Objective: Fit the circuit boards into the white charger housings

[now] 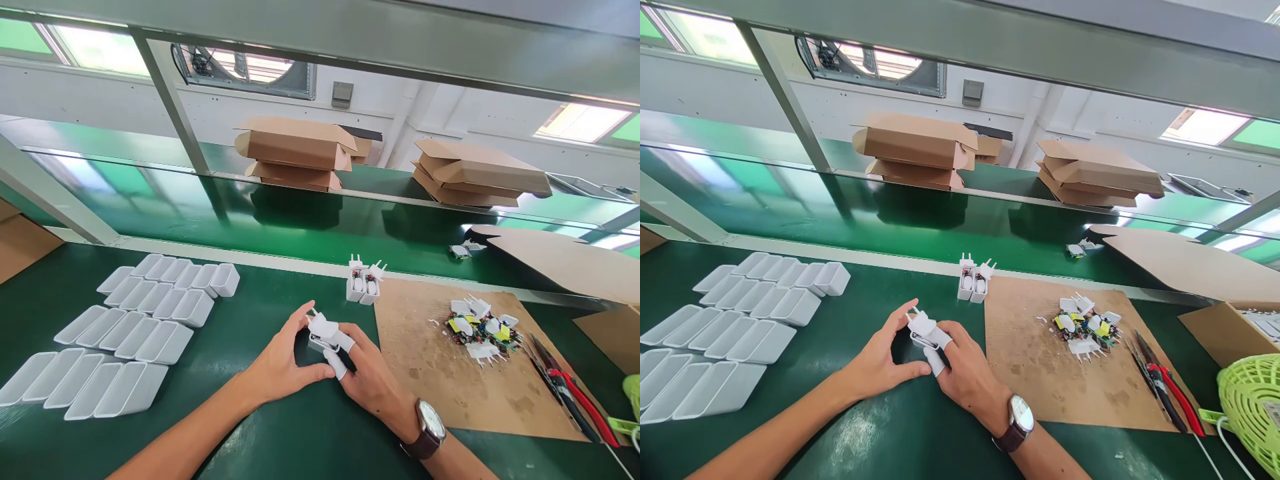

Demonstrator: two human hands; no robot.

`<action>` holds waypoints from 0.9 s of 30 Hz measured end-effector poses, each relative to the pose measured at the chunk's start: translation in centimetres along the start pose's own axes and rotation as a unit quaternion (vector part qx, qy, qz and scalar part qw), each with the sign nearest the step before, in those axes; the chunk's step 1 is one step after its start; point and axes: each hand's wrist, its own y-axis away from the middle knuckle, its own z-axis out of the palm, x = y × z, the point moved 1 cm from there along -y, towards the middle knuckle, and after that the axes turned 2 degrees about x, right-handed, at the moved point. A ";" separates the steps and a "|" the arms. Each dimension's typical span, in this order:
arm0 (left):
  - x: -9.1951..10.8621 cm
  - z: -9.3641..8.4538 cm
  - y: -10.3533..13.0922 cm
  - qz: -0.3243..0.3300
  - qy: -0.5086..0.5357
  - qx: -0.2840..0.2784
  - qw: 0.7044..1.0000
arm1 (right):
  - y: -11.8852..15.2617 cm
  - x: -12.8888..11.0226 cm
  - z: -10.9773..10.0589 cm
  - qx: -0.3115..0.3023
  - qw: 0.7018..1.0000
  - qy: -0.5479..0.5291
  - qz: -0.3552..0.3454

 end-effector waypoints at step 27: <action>1.4 0.7 0.4 0.297 -0.091 0.130 0.942 | -1.4 0.0 0.7 -0.031 0.872 -0.392 0.291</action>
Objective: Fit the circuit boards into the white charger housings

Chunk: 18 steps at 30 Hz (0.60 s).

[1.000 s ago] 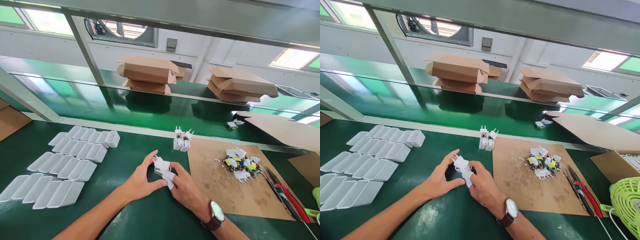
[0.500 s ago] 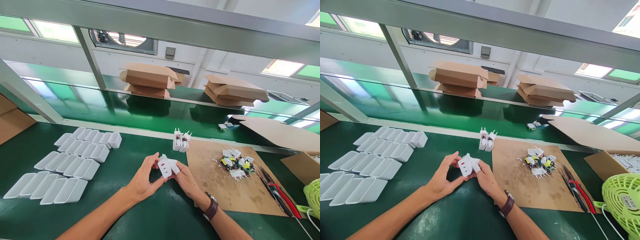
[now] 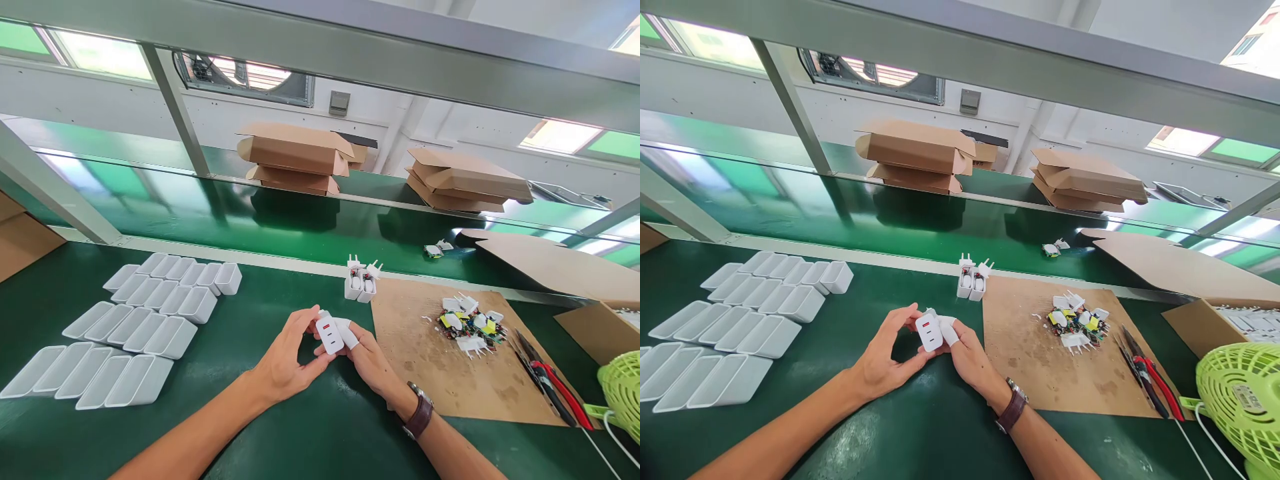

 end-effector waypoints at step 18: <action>0.2 -0.3 0.5 -0.091 0.125 -0.096 0.983 | 1.2 -1.0 -0.8 0.069 0.860 0.370 -0.345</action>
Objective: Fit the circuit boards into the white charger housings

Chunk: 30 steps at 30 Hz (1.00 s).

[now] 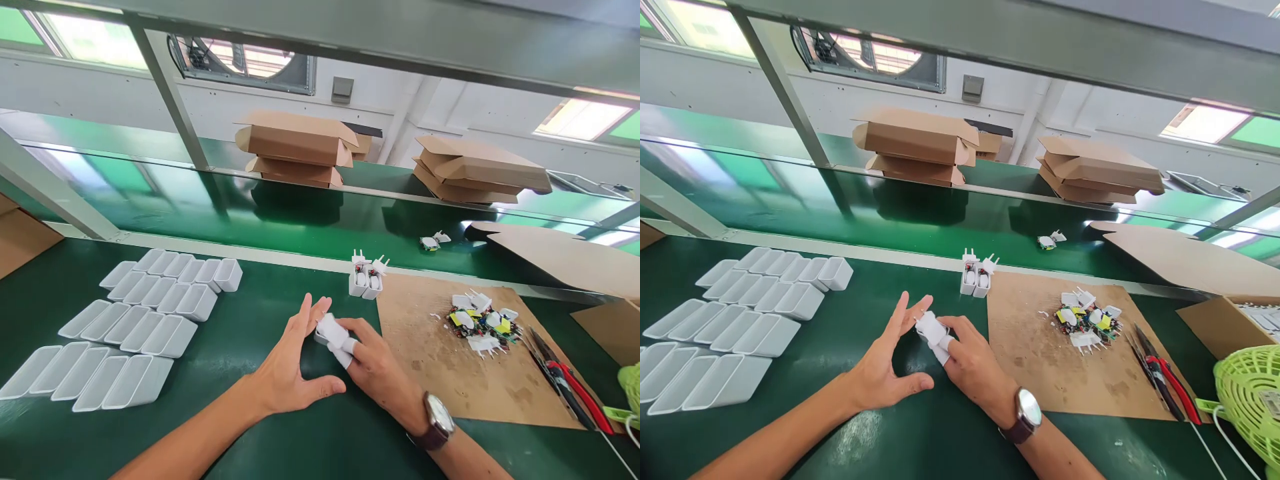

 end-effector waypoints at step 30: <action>-0.8 1.0 0.0 0.090 -0.101 0.125 0.983 | -0.4 0.2 0.4 -0.095 0.889 -0.281 0.348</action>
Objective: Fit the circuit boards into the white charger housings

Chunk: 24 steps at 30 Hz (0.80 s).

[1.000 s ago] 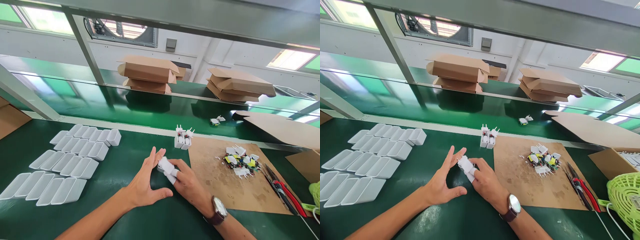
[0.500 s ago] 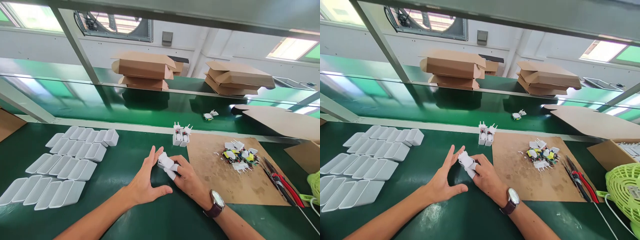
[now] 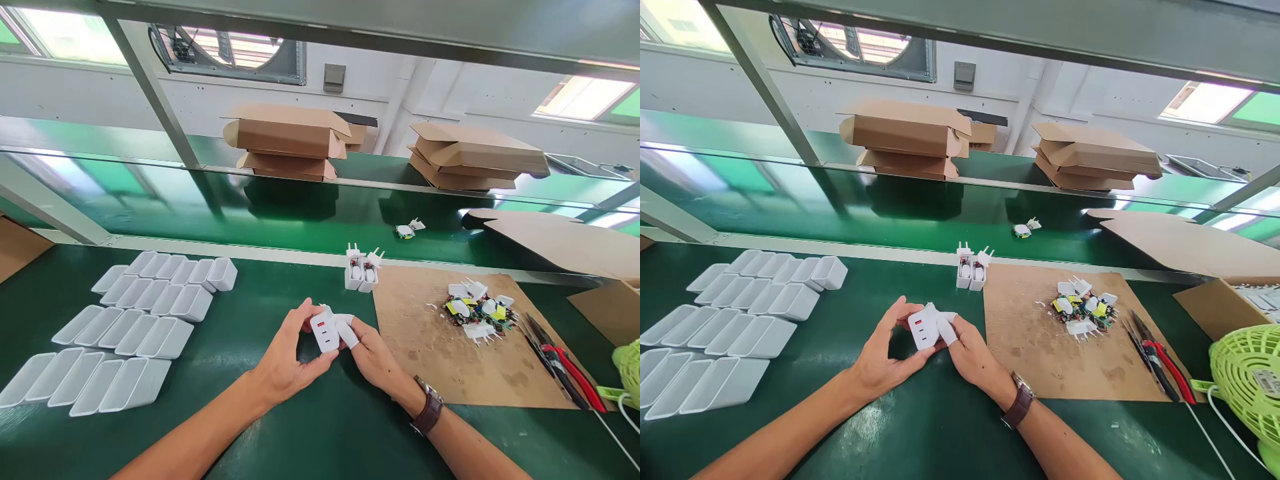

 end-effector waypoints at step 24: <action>-2.7 -1.2 -1.8 -0.144 -0.088 -0.029 0.985 | -0.9 0.1 -2.7 0.157 0.978 -0.012 -0.140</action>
